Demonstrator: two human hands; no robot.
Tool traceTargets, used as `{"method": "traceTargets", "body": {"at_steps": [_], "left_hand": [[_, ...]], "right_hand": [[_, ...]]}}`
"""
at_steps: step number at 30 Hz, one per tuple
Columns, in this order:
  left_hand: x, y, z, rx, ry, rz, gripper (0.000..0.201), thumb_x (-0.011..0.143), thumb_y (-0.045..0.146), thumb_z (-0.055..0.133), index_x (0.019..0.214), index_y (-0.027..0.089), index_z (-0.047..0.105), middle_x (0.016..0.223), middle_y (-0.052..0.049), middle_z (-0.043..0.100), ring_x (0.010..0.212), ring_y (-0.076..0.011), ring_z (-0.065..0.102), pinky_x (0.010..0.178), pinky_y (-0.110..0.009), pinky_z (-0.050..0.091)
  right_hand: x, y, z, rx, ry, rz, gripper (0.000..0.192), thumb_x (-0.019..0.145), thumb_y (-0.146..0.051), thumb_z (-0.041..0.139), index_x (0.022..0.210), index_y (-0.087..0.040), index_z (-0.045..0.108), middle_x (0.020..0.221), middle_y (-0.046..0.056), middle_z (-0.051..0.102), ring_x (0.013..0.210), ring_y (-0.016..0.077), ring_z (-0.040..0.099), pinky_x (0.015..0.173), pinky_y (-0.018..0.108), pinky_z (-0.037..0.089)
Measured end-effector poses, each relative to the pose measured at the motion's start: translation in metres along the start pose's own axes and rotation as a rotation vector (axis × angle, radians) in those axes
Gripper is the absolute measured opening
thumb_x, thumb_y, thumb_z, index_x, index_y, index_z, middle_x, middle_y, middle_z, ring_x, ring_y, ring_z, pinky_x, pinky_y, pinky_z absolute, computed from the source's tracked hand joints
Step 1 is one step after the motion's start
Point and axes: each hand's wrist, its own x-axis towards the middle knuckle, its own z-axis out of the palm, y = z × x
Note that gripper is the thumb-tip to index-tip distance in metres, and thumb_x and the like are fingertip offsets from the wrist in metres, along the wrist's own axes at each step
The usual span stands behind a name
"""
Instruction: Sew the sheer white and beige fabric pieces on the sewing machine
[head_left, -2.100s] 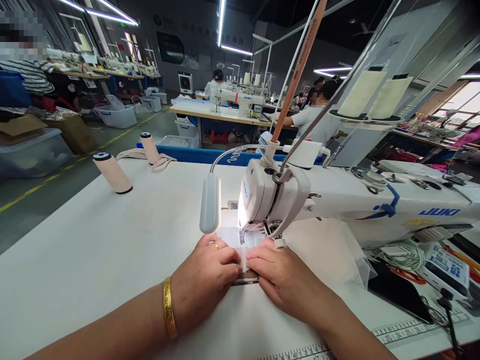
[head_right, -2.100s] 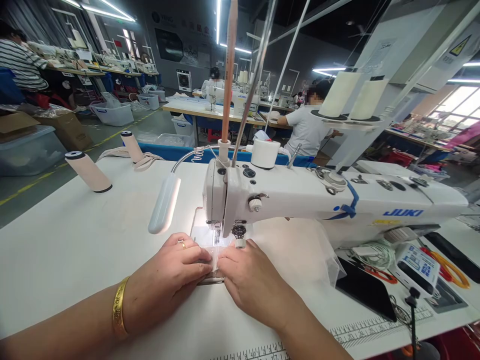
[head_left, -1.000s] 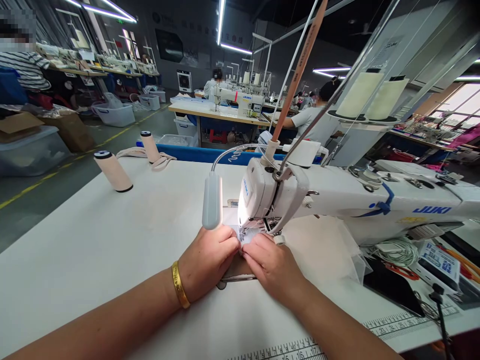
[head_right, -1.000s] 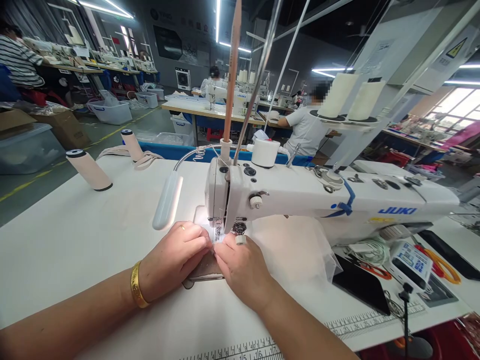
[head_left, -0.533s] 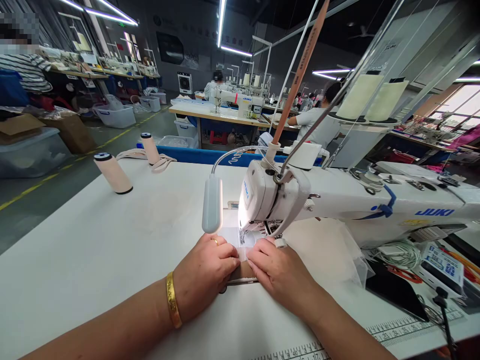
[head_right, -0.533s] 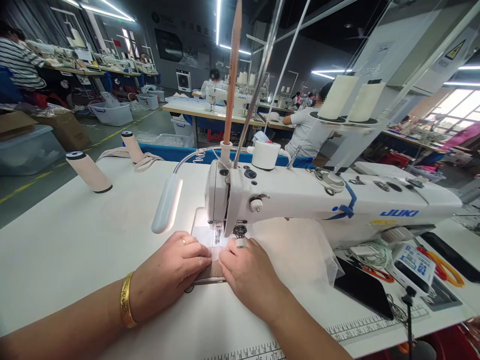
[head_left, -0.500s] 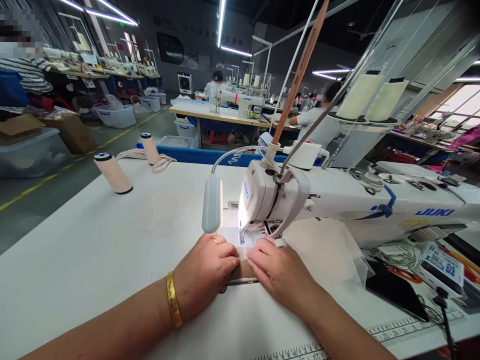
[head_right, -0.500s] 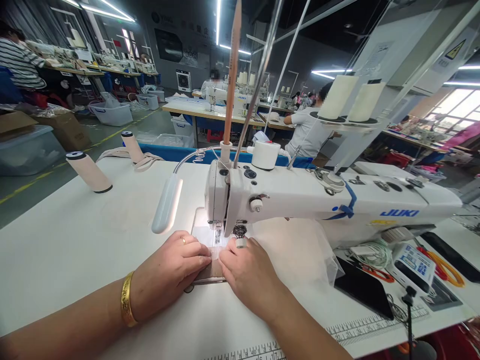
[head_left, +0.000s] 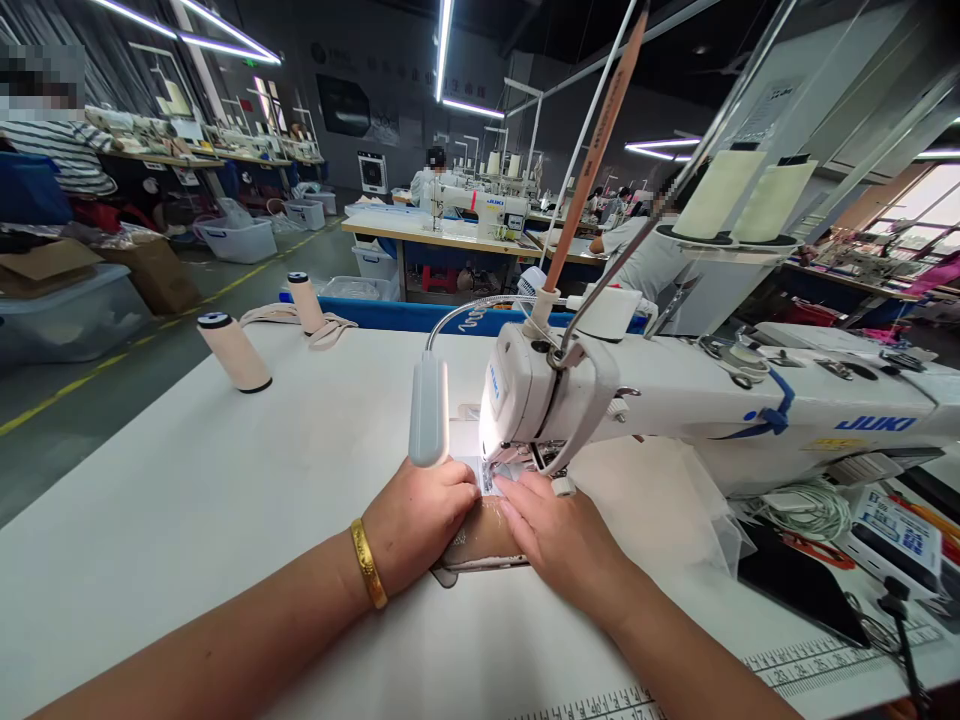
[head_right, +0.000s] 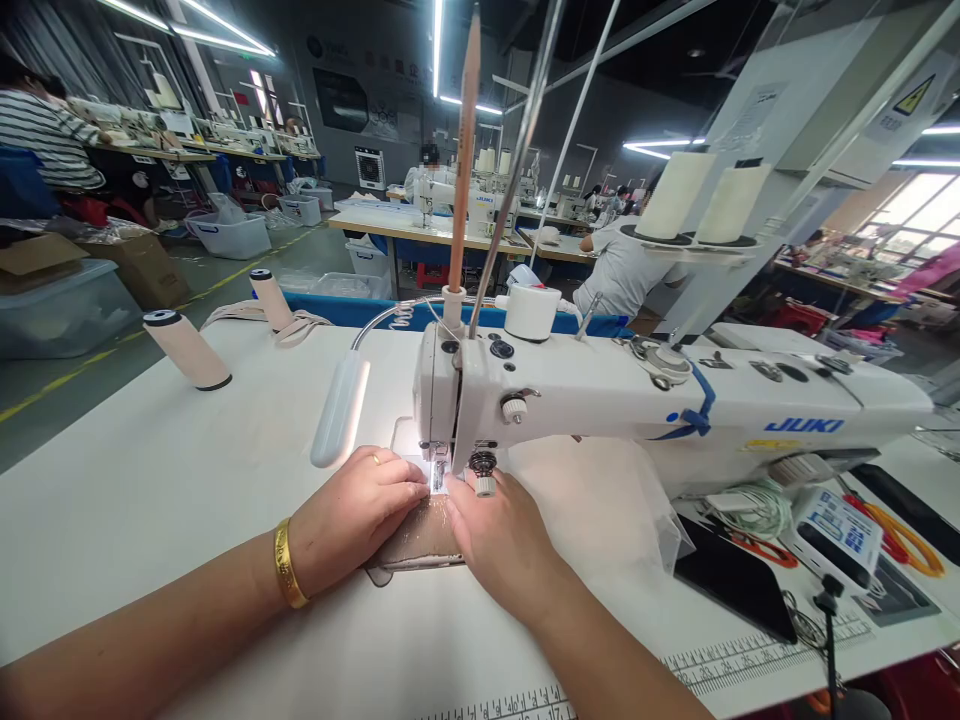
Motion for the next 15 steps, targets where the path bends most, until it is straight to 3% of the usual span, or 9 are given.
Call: {"method": "traceTargets", "body": {"at_steps": [4, 8, 12, 15], "left_hand": [[-0.001, -0.001, 0.0, 0.006, -0.005, -0.04, 0.03, 0.1, 0.012, 0.045, 0.099, 0.021, 0.074, 0.089, -0.005, 0.071, 0.077, -0.02, 0.063, 0.075, -0.035, 0.051], [-0.004, -0.001, -0.007, -0.006, -0.014, -0.13, 0.019, 0.098, 0.018, 0.053, 0.11, 0.02, 0.067, 0.116, -0.01, 0.069, 0.097, -0.0256, 0.065, 0.082, -0.039, 0.055], [-0.003, 0.002, -0.013, 0.082, -0.158, -0.2, 0.023, 0.098, 0.031, 0.061, 0.118, 0.019, 0.061, 0.126, -0.013, 0.067, 0.109, -0.0305, 0.065, 0.089, -0.045, 0.054], [-0.002, 0.01, -0.017, 0.217, -0.284, -0.24, 0.028, 0.098, 0.032, 0.061, 0.121, 0.016, 0.061, 0.131, -0.016, 0.066, 0.109, -0.0332, 0.066, 0.085, -0.047, 0.054]], "right_hand": [[-0.001, 0.001, 0.002, 0.007, 0.018, 0.012, 0.024, 0.096, -0.016, 0.05, 0.112, -0.023, 0.067, 0.088, 0.003, 0.067, 0.067, 0.0179, 0.054, 0.055, 0.029, 0.033], [-0.002, 0.002, -0.001, 0.029, -0.005, 0.027, 0.025, 0.098, -0.018, 0.049, 0.117, -0.024, 0.065, 0.097, 0.004, 0.07, 0.071, 0.0191, 0.058, 0.057, 0.03, 0.037], [-0.002, 0.001, -0.004, 0.023, 0.017, 0.002, 0.024, 0.098, -0.016, 0.047, 0.112, -0.022, 0.066, 0.094, 0.006, 0.07, 0.073, 0.0204, 0.059, 0.06, 0.031, 0.04], [-0.003, -0.002, -0.005, 0.009, 0.031, -0.027, 0.025, 0.099, -0.013, 0.044, 0.107, -0.02, 0.067, 0.086, 0.005, 0.067, 0.065, 0.0193, 0.054, 0.056, 0.031, 0.037]]}}
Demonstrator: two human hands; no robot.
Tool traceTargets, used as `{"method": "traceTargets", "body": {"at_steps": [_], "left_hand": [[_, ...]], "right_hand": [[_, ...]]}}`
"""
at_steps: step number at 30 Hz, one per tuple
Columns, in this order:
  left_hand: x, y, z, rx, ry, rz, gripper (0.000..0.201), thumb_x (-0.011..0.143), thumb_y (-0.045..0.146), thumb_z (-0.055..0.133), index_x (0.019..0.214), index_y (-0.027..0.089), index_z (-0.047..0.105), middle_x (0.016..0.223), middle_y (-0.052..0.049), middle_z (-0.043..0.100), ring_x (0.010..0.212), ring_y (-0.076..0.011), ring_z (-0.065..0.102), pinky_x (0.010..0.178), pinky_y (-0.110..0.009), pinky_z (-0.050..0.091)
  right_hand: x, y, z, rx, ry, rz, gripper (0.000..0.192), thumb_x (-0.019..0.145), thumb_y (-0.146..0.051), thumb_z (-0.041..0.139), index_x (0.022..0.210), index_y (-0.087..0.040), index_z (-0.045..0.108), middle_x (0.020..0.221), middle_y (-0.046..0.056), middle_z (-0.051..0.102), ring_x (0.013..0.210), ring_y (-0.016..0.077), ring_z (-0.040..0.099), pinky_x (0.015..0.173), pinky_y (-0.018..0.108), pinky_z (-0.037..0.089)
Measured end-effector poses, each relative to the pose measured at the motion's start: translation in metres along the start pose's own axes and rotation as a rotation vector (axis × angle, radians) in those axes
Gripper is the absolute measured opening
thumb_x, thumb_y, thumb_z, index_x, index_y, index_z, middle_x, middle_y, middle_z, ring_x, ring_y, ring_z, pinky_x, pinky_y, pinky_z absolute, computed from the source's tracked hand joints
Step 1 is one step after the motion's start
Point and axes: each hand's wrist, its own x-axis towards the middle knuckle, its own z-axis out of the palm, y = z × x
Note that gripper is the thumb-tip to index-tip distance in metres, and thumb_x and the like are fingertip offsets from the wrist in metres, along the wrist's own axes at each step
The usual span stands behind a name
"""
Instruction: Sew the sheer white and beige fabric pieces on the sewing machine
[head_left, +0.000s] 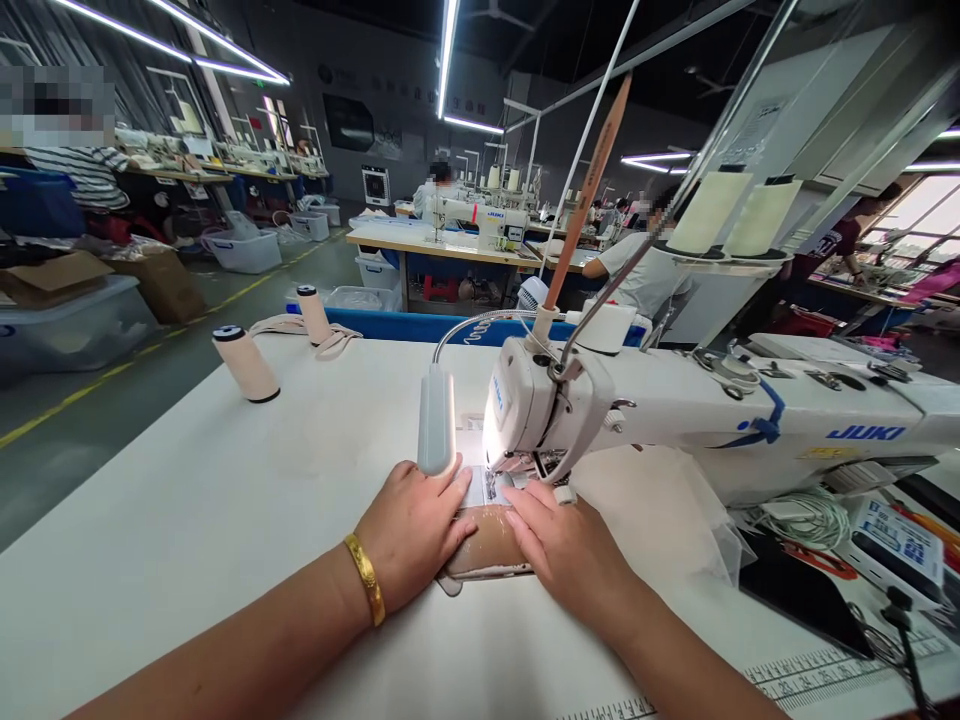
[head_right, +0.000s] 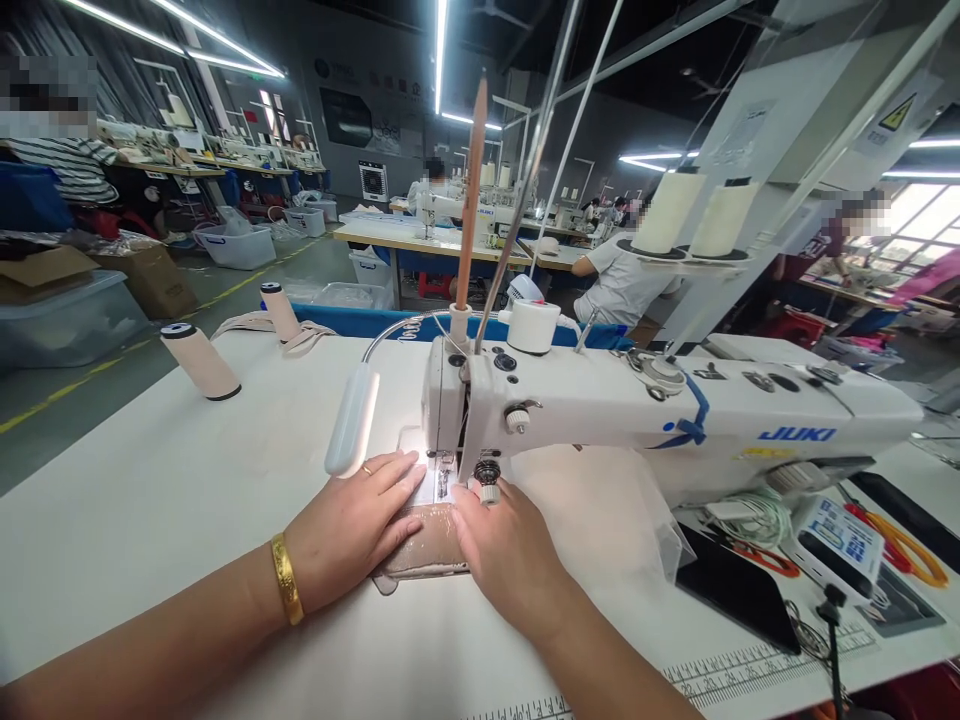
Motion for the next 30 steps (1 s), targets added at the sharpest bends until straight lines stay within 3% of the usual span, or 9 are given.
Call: {"method": "traceTargets", "body": {"at_steps": [3, 6, 8, 12, 17, 23, 25, 28, 30], "left_hand": [[-0.008, 0.013, -0.007, 0.084, -0.08, -0.047, 0.021, 0.094, 0.026, 0.063, 0.112, 0.015, 0.065, 0.117, -0.015, 0.071, 0.101, -0.0345, 0.068, 0.077, -0.046, 0.053], [-0.022, 0.026, -0.016, 0.047, -0.092, -0.03, 0.004, 0.088, 0.022, 0.066, 0.09, 0.019, 0.066, 0.091, -0.009, 0.071, 0.08, -0.0294, 0.067, 0.065, -0.039, 0.048], [-0.03, 0.03, -0.021, -0.058, -0.08, 0.012, 0.012, 0.086, 0.022, 0.064, 0.075, 0.022, 0.06, 0.075, -0.003, 0.067, 0.065, -0.0238, 0.062, 0.056, -0.034, 0.04], [-0.03, 0.02, -0.028, -0.159, 0.004, 0.012, 0.015, 0.086, 0.015, 0.054, 0.073, 0.023, 0.053, 0.07, 0.0, 0.063, 0.059, -0.0197, 0.055, 0.054, -0.033, 0.033], [-0.013, -0.006, -0.022, -0.047, 0.031, -0.084, 0.013, 0.076, 0.011, 0.056, 0.084, 0.021, 0.053, 0.074, -0.002, 0.058, 0.061, -0.021, 0.05, 0.055, -0.032, 0.033], [-0.008, -0.015, -0.01, -0.117, 0.151, -0.052, 0.019, 0.09, 0.011, 0.043, 0.075, 0.023, 0.048, 0.063, 0.002, 0.048, 0.049, -0.0167, 0.038, 0.05, -0.031, 0.029], [-0.009, -0.014, -0.008, -0.197, 0.191, -0.045, 0.019, 0.092, 0.014, 0.044, 0.075, 0.022, 0.048, 0.065, 0.002, 0.053, 0.049, -0.0153, 0.039, 0.05, -0.03, 0.032], [-0.011, -0.009, -0.008, -0.281, 0.264, -0.019, 0.014, 0.09, 0.015, 0.045, 0.079, 0.021, 0.05, 0.071, 0.001, 0.06, 0.052, -0.015, 0.046, 0.052, -0.029, 0.036], [-0.013, -0.006, -0.007, -0.312, 0.341, 0.03, 0.013, 0.09, 0.013, 0.045, 0.082, 0.021, 0.052, 0.075, 0.0, 0.063, 0.058, -0.0161, 0.052, 0.054, -0.03, 0.04]], "right_hand": [[-0.001, -0.007, 0.0, 0.052, -0.002, -0.033, 0.029, 0.1, -0.011, 0.041, 0.107, -0.02, 0.067, 0.082, 0.004, 0.063, 0.066, 0.0192, 0.055, 0.056, 0.031, 0.039], [-0.002, -0.016, -0.003, 0.151, 0.026, -0.126, 0.032, 0.099, -0.008, 0.043, 0.122, -0.018, 0.063, 0.109, 0.011, 0.069, 0.097, 0.0245, 0.063, 0.072, 0.034, 0.05], [-0.002, -0.023, -0.007, 0.209, 0.003, -0.207, 0.033, 0.098, -0.008, 0.047, 0.127, -0.019, 0.06, 0.126, 0.013, 0.067, 0.113, 0.0277, 0.06, 0.084, 0.039, 0.052], [-0.002, -0.029, -0.013, 0.304, -0.117, -0.298, 0.029, 0.098, -0.007, 0.049, 0.119, -0.022, 0.062, 0.109, 0.006, 0.071, 0.1, 0.0236, 0.063, 0.084, 0.04, 0.051], [-0.003, -0.027, -0.012, 0.323, -0.085, -0.331, 0.035, 0.097, -0.004, 0.048, 0.125, -0.022, 0.06, 0.103, 0.006, 0.072, 0.094, 0.022, 0.063, 0.084, 0.04, 0.049], [-0.004, -0.026, -0.018, 0.385, -0.138, -0.353, 0.033, 0.092, -0.001, 0.048, 0.113, -0.022, 0.061, 0.103, 0.003, 0.071, 0.09, 0.0207, 0.061, 0.082, 0.039, 0.047], [-0.005, -0.024, -0.019, 0.442, -0.14, -0.299, 0.027, 0.092, -0.005, 0.048, 0.107, -0.023, 0.061, 0.098, 0.002, 0.069, 0.087, 0.021, 0.06, 0.08, 0.039, 0.047], [-0.005, -0.021, -0.018, 0.503, -0.105, -0.059, 0.008, 0.099, -0.023, 0.051, 0.104, -0.023, 0.058, 0.093, 0.003, 0.064, 0.082, 0.0215, 0.057, 0.073, 0.036, 0.047], [-0.006, -0.02, -0.017, 0.506, -0.091, 0.106, 0.019, 0.1, -0.038, 0.058, 0.111, -0.022, 0.055, 0.099, 0.005, 0.064, 0.085, 0.0229, 0.058, 0.071, 0.036, 0.048]]}}
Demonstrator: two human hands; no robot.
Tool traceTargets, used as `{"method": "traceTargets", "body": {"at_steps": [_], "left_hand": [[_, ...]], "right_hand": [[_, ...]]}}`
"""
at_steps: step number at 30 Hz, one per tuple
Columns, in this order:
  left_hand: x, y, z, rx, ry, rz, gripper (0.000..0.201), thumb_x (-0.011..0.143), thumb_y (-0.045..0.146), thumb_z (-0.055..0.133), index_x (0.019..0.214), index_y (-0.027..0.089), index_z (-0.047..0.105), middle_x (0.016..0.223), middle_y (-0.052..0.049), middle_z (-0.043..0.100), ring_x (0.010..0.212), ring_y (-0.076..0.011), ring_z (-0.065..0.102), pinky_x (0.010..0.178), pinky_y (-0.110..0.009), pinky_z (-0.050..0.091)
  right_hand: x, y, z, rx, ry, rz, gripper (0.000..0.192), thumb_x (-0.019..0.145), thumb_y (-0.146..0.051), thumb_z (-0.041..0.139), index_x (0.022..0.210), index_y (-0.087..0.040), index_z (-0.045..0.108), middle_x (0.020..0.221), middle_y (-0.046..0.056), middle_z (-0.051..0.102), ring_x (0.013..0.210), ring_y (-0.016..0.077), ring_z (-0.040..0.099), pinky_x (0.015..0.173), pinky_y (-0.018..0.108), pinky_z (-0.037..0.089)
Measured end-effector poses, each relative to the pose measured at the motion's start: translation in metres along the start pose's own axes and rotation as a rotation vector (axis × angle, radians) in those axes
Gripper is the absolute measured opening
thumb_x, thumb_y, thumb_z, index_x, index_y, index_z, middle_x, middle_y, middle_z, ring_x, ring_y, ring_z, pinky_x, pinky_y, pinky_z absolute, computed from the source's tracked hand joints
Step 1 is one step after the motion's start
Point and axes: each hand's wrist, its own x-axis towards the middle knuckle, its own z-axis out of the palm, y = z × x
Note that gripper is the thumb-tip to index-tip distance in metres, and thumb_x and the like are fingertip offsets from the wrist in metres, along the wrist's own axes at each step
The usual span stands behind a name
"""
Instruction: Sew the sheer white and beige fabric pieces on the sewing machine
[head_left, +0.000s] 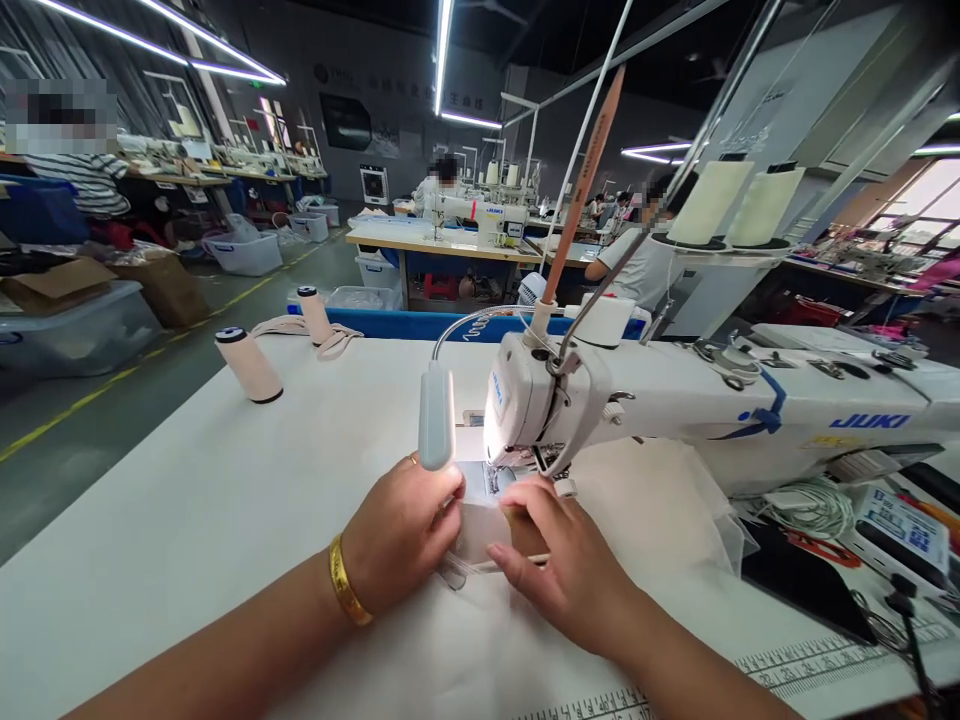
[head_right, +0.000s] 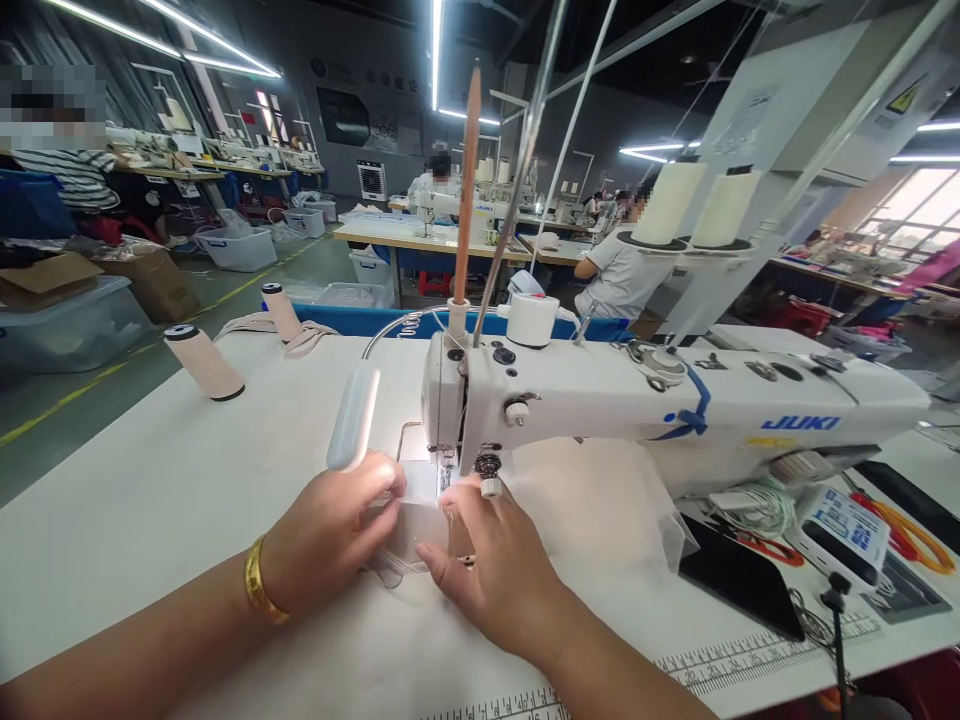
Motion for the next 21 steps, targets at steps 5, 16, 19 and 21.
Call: {"method": "traceTargets", "body": {"at_steps": [5, 16, 19, 21], "left_hand": [[-0.004, 0.005, 0.006, -0.075, 0.151, 0.152, 0.014, 0.093, 0.008, 0.049, 0.09, 0.021, 0.052, 0.09, -0.002, 0.069, 0.081, -0.0188, 0.064, 0.069, -0.032, 0.049], [-0.007, 0.006, 0.017, -0.031, 0.268, 0.292, 0.031, 0.095, 0.004, 0.057, 0.119, 0.021, 0.068, 0.124, -0.011, 0.063, 0.109, -0.0221, 0.064, 0.087, -0.036, 0.049], [-0.005, 0.007, 0.015, -0.02, 0.281, 0.316, 0.028, 0.096, 0.005, 0.058, 0.116, 0.02, 0.07, 0.121, -0.01, 0.063, 0.105, -0.0212, 0.064, 0.085, -0.035, 0.048], [-0.005, 0.006, 0.014, -0.014, 0.292, 0.327, 0.027, 0.096, 0.005, 0.058, 0.115, 0.02, 0.07, 0.12, -0.01, 0.064, 0.105, -0.0211, 0.064, 0.086, -0.035, 0.048]], "right_hand": [[0.003, 0.003, 0.007, 0.068, 0.034, 0.068, 0.006, 0.101, -0.03, 0.057, 0.102, -0.024, 0.057, 0.092, 0.002, 0.063, 0.084, 0.0207, 0.059, 0.073, 0.032, 0.046], [0.006, 0.003, 0.013, 0.001, 0.138, -0.064, 0.018, 0.1, -0.017, 0.046, 0.083, -0.023, 0.045, 0.077, -0.002, 0.052, 0.07, 0.0164, 0.047, 0.068, 0.029, 0.038], [0.006, 0.003, 0.012, 0.011, 0.133, -0.049, 0.02, 0.1, -0.017, 0.046, 0.082, -0.023, 0.043, 0.076, -0.003, 0.05, 0.069, 0.0162, 0.046, 0.068, 0.029, 0.037], [0.006, 0.002, 0.012, 0.025, 0.131, -0.043, 0.02, 0.101, -0.018, 0.046, 0.082, -0.023, 0.044, 0.076, -0.003, 0.051, 0.07, 0.016, 0.046, 0.068, 0.029, 0.037]]}}
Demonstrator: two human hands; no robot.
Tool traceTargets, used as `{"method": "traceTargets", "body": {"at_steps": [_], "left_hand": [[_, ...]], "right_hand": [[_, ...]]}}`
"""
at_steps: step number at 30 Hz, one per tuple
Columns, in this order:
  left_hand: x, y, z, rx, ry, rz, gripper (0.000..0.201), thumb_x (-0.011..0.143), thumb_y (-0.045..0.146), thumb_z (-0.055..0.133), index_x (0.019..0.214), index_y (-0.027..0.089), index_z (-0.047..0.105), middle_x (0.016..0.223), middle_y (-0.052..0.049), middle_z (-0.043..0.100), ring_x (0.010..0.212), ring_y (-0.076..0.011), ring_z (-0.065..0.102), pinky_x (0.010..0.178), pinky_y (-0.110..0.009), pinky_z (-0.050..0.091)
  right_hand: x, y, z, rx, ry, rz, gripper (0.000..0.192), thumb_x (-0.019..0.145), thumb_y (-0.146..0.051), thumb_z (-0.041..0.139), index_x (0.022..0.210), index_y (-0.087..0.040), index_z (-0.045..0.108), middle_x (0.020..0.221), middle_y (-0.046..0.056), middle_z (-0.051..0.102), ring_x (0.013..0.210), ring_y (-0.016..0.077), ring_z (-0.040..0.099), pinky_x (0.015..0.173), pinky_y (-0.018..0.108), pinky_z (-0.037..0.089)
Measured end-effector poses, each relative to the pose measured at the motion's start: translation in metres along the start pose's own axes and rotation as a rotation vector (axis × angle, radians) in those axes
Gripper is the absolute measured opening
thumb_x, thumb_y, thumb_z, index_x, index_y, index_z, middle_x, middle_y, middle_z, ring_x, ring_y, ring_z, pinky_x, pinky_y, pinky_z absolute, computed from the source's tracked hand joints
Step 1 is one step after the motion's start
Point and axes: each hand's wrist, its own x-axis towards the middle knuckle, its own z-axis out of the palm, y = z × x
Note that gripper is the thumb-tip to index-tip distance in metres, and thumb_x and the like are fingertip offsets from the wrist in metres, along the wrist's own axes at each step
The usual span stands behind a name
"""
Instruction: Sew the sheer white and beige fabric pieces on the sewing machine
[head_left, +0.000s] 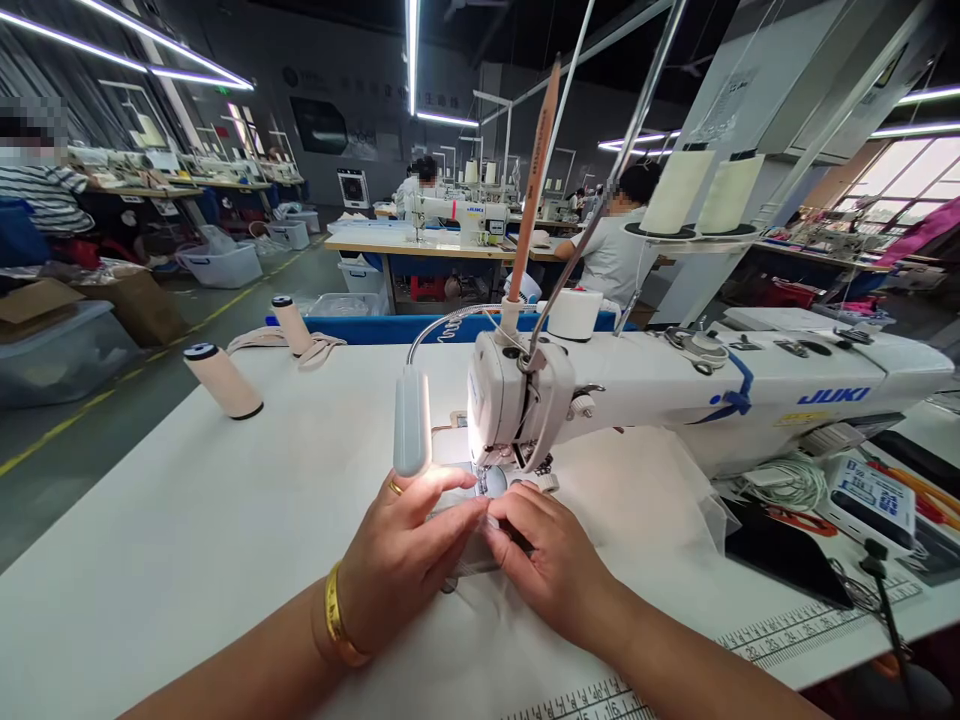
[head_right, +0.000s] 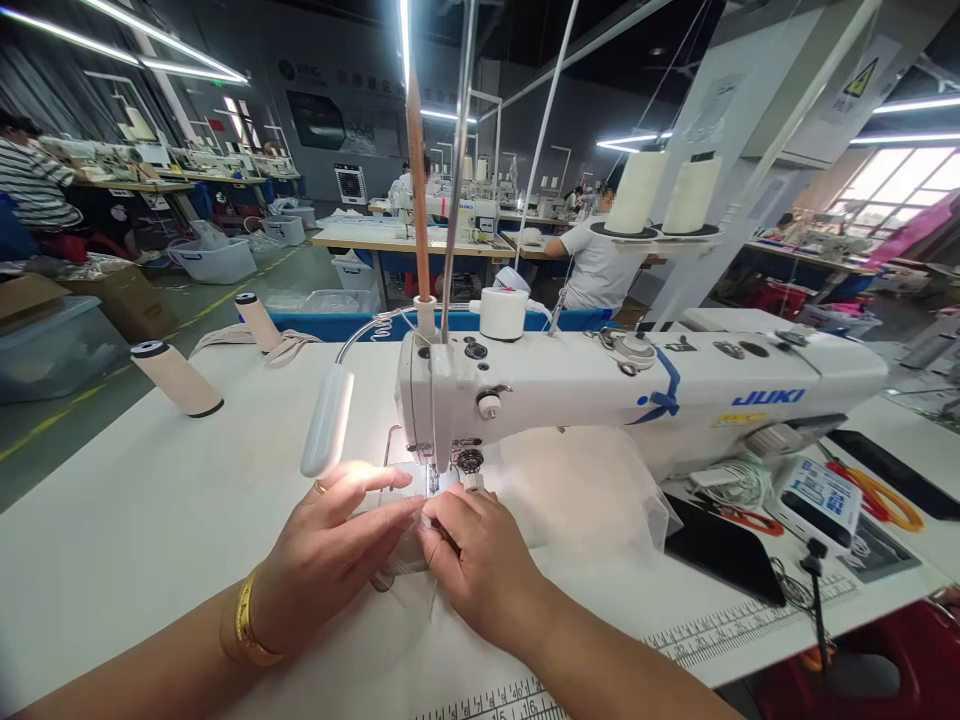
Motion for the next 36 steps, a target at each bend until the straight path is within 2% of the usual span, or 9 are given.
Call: {"method": "traceTargets", "body": {"at_steps": [11, 16, 29, 32, 36], "left_hand": [[0.0021, -0.0003, -0.0019, 0.076, 0.053, 0.025, 0.023, 0.095, 0.006, 0.06, 0.11, 0.019, 0.072, 0.113, -0.01, 0.071, 0.096, -0.0204, 0.068, 0.084, -0.035, 0.048], [0.003, 0.0018, -0.0038, 0.105, 0.039, 0.007, 0.023, 0.094, 0.007, 0.061, 0.11, 0.021, 0.071, 0.111, -0.009, 0.072, 0.094, -0.0201, 0.069, 0.085, -0.036, 0.049], [0.0015, 0.0016, -0.0019, 0.045, 0.033, -0.054, 0.021, 0.093, 0.004, 0.059, 0.097, 0.022, 0.07, 0.11, -0.006, 0.07, 0.091, -0.0185, 0.068, 0.084, -0.035, 0.047], [0.0024, 0.0021, -0.0012, 0.029, 0.008, -0.088, 0.019, 0.093, 0.005, 0.058, 0.093, 0.021, 0.067, 0.107, -0.005, 0.07, 0.091, -0.0176, 0.067, 0.081, -0.033, 0.046], [0.0042, 0.0043, -0.0003, -0.026, -0.05, -0.143, 0.018, 0.092, 0.006, 0.055, 0.092, 0.022, 0.063, 0.101, -0.002, 0.071, 0.086, -0.0165, 0.065, 0.08, -0.033, 0.047]], "right_hand": [[-0.0001, -0.0012, 0.0007, 0.034, 0.002, 0.014, 0.018, 0.102, -0.02, 0.047, 0.084, -0.023, 0.047, 0.077, -0.003, 0.055, 0.072, 0.0158, 0.049, 0.069, 0.029, 0.038], [-0.0001, -0.0027, -0.0008, 0.052, -0.017, 0.039, 0.018, 0.102, -0.021, 0.047, 0.085, -0.023, 0.049, 0.078, -0.003, 0.056, 0.073, 0.0162, 0.05, 0.07, 0.03, 0.039], [0.0001, -0.0029, -0.0007, 0.056, -0.005, 0.036, 0.015, 0.101, -0.02, 0.049, 0.086, -0.023, 0.052, 0.079, -0.002, 0.059, 0.073, 0.0166, 0.053, 0.069, 0.03, 0.041], [-0.0026, -0.0023, 0.001, 0.05, 0.005, 0.048, 0.004, 0.098, -0.02, 0.053, 0.098, -0.024, 0.055, 0.085, 0.0, 0.063, 0.077, 0.0183, 0.057, 0.07, 0.031, 0.044], [-0.0043, -0.0022, 0.0027, 0.071, 0.017, 0.031, 0.021, 0.095, -0.017, 0.055, 0.114, -0.025, 0.055, 0.095, 0.003, 0.064, 0.072, 0.0172, 0.056, 0.067, 0.031, 0.047]]}}
